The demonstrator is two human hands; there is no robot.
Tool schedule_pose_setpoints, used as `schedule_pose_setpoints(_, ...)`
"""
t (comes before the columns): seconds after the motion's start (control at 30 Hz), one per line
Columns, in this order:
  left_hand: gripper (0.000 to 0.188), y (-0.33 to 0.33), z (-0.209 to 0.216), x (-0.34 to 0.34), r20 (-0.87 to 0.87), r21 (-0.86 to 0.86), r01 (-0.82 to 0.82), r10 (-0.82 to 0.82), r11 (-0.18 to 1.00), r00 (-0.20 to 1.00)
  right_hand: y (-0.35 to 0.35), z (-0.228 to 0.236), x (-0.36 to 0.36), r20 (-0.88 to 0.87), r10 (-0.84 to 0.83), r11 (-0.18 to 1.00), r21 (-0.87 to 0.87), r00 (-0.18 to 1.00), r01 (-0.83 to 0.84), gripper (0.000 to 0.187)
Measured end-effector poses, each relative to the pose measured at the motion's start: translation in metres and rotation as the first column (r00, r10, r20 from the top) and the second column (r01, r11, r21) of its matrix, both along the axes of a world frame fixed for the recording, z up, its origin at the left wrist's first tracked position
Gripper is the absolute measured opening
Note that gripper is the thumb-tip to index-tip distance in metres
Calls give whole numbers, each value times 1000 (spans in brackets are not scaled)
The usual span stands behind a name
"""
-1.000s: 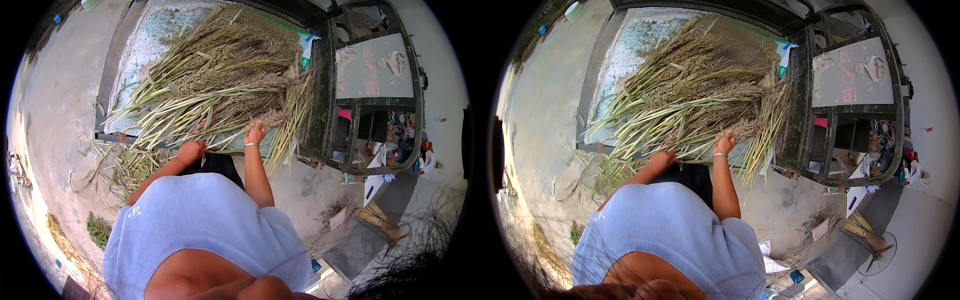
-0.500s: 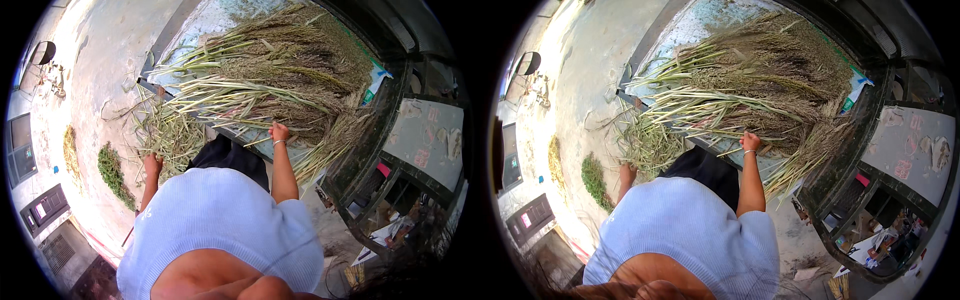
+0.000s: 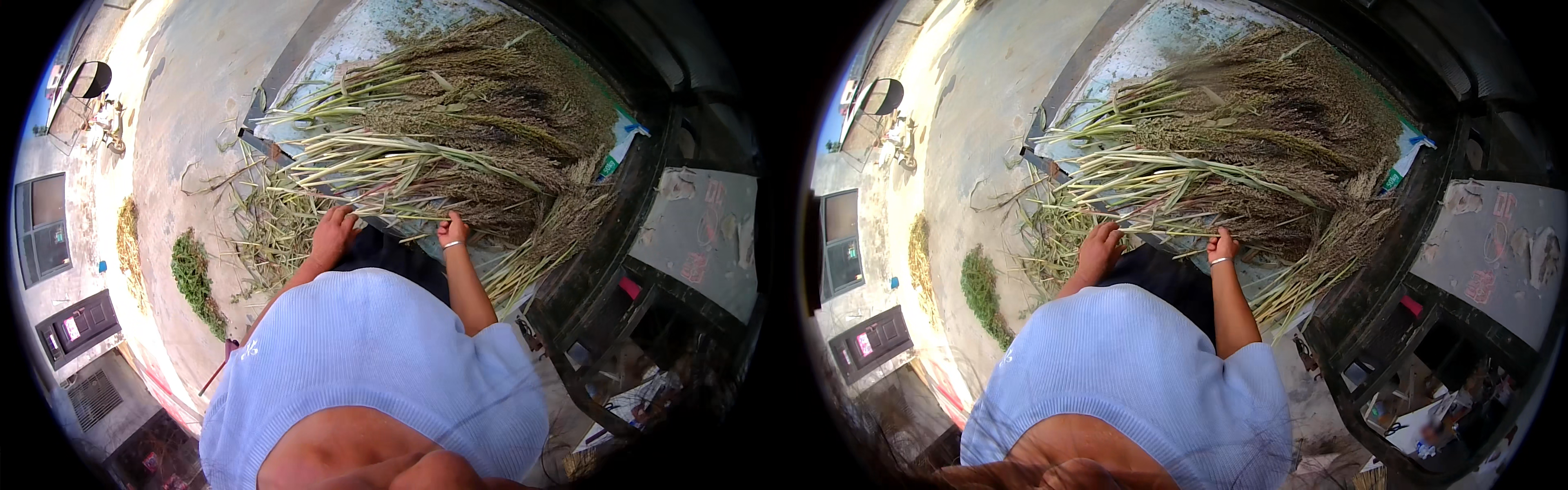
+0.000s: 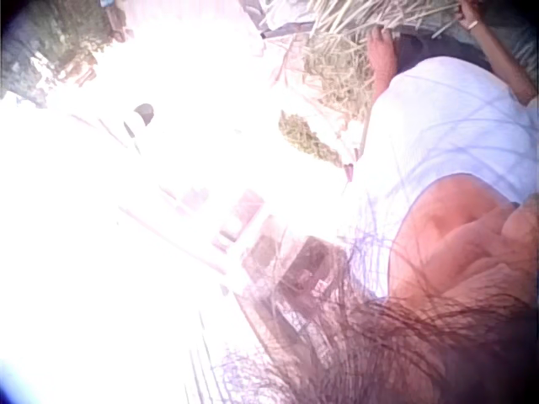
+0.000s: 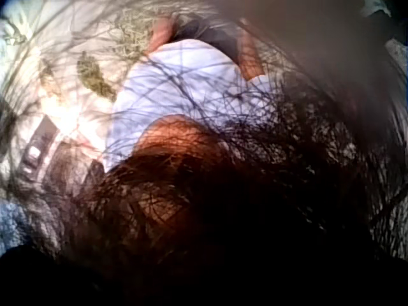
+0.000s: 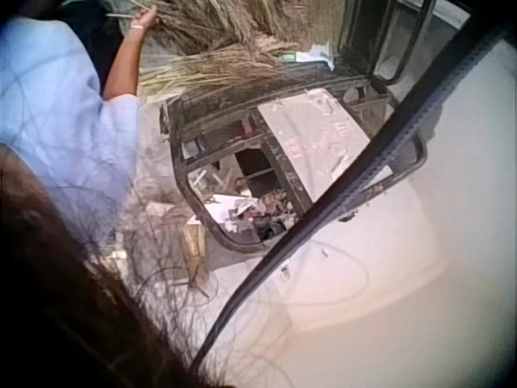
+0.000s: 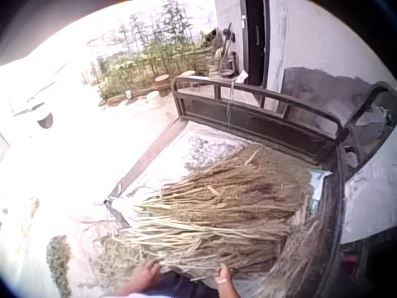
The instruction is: The person uses shears to trim the leafy tops off a bundle of long plant stalks. They repeatedly pick up individual stalks, cut the ends, and place the trimmed pieces onto a metal table. The person also gathers and repositions the bundle of stalks during the process.
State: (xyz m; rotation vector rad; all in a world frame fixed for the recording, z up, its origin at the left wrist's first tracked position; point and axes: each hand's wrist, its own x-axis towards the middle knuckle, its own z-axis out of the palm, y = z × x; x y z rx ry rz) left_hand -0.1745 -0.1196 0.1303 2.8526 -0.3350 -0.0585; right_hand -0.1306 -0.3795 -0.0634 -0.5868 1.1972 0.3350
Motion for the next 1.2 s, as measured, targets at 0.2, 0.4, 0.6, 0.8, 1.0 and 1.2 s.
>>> schedule_pose_setpoints(0.2,51,-52,2,55,-133,218,156,-129,963,983,-28,72,-7,329,-210,907,418,921,58,7)
schedule_pose_setpoints(0.4,41,-38,-12,84,-657,-502,-61,-334,863,676,-45,127,9,614,10,993,88,790,-81,16)
schedule_pose_setpoints(0.6,38,-64,-4,77,-742,-592,-284,-373,754,557,-47,133,31,647,76,984,75,759,-162,14)
schedule_pose_setpoints(0.8,38,-69,-29,71,-865,-501,-559,-390,660,316,-58,130,40,798,65,932,165,599,-322,22)
schedule_pose_setpoints(1.0,15,-80,8,75,-749,-661,-507,-443,554,493,-41,143,38,786,45,887,252,617,-387,26)
schedule_pose_setpoints(1.2,17,-79,27,75,-582,-683,-655,-782,322,222,-14,193,64,461,-380,782,623,802,13,28)
